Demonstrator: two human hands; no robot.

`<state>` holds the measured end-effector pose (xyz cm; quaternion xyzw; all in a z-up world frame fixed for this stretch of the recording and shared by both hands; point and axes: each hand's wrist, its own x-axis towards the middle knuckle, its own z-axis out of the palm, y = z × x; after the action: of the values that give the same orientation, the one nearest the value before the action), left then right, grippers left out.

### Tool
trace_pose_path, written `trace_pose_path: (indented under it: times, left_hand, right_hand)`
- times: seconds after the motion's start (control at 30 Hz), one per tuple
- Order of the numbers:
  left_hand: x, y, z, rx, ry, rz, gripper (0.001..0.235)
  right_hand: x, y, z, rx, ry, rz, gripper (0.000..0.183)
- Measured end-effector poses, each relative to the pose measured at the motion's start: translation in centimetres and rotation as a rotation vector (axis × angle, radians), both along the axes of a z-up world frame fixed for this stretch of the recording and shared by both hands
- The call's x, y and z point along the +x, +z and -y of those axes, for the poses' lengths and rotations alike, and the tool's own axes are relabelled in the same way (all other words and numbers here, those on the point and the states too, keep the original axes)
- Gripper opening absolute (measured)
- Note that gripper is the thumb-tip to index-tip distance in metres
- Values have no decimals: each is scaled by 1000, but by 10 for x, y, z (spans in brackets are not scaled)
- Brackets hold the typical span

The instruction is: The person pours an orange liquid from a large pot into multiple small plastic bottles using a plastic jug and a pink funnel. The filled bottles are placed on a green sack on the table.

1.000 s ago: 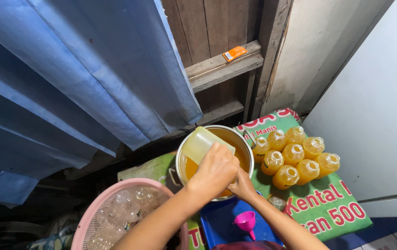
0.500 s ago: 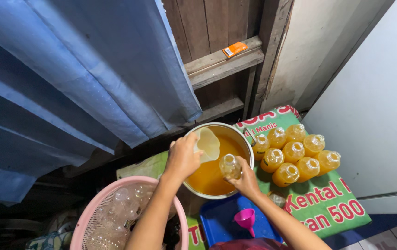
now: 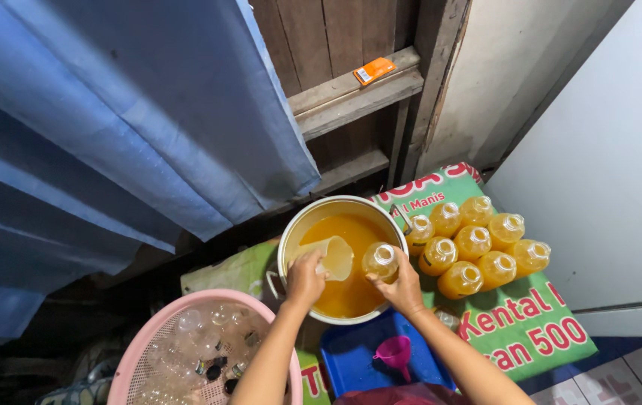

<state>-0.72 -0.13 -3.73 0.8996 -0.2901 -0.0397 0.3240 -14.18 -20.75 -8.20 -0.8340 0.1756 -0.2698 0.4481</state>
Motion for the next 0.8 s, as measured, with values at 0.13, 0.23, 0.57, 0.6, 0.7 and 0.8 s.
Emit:
trace_pose_path:
  times: [0.13, 0.23, 0.57, 0.6, 0.7, 0.8]
  left_hand:
    - [-2, -25, -1, 89, -167, 264, 33]
    - [-2, -45, 1, 162, -279, 379, 25]
    - [-25, -70, 23, 209, -319, 212, 32]
    - [-25, -69, 23, 157, -276, 134, 42]
    - [-18, -70, 23, 52, -37, -84, 39]
    - [-5, -71, 14, -28, 165, -326, 44]
  right_hand:
    - [0, -2, 3, -9, -32, -21, 84]
    - [1, -2, 3, 13, -47, -68, 85]
    - [1, 2, 5, -8, -23, -26, 84]
    - [1, 2, 5, -8, -21, -32, 83]
    - [0, 3, 5, 7, -10, -57, 84]
    - [1, 2, 6, 10, -17, -59, 84]
